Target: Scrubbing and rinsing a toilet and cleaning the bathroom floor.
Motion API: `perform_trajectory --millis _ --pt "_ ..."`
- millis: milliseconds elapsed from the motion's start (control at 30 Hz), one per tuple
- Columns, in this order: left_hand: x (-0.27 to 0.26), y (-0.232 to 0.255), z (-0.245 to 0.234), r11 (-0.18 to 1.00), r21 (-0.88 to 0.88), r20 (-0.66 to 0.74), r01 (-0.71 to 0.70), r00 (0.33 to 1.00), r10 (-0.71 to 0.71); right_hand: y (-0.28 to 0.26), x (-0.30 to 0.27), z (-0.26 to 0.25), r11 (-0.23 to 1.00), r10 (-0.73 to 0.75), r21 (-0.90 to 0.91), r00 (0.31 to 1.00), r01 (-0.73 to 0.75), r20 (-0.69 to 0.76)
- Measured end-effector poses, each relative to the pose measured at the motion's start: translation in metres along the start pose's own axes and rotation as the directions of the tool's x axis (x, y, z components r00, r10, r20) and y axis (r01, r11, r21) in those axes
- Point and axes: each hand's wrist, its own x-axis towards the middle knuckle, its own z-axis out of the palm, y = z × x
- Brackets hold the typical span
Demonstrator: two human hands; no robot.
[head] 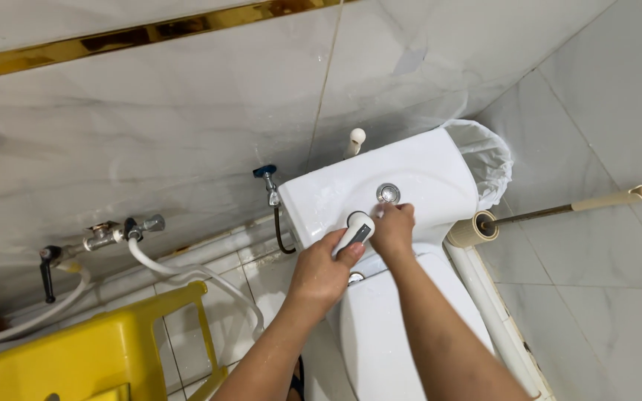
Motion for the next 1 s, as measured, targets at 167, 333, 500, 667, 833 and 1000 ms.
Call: perform_trajectory --millis 167,333,500,667,833,1000 --pt "0.003 -0.020 0.012 1.000 -0.003 -0.084 0.013 0.996 -0.013 -0.048 -0.042 -0.018 0.286 0.241 0.871 0.909 -0.400 0.339" --pt "0.013 -0.033 0.026 1.000 -0.032 -0.098 0.001 0.995 -0.004 -0.073 -0.071 -0.040 -0.439 0.145 0.704 0.730 -0.558 0.668" --pt "0.019 -0.024 0.030 0.985 -0.164 -0.114 0.047 0.991 -0.066 -0.088 -0.096 -0.065 -0.436 0.134 0.706 0.735 -0.559 0.664" --pt "0.038 -0.053 0.062 0.953 -0.301 -0.141 -0.020 0.990 -0.023 -0.089 -0.107 -0.085 0.034 0.196 0.788 0.777 -0.615 0.598" --pt "0.023 -0.056 0.082 0.931 -0.348 -0.049 0.109 0.990 -0.135 -0.072 -0.128 -0.105 0.171 0.106 0.737 0.756 -0.653 0.646" --pt "0.019 -0.083 0.119 0.714 -0.695 -0.059 0.087 0.982 -0.177 -0.047 -0.156 -0.108 0.048 0.037 0.761 0.763 -0.647 0.646"
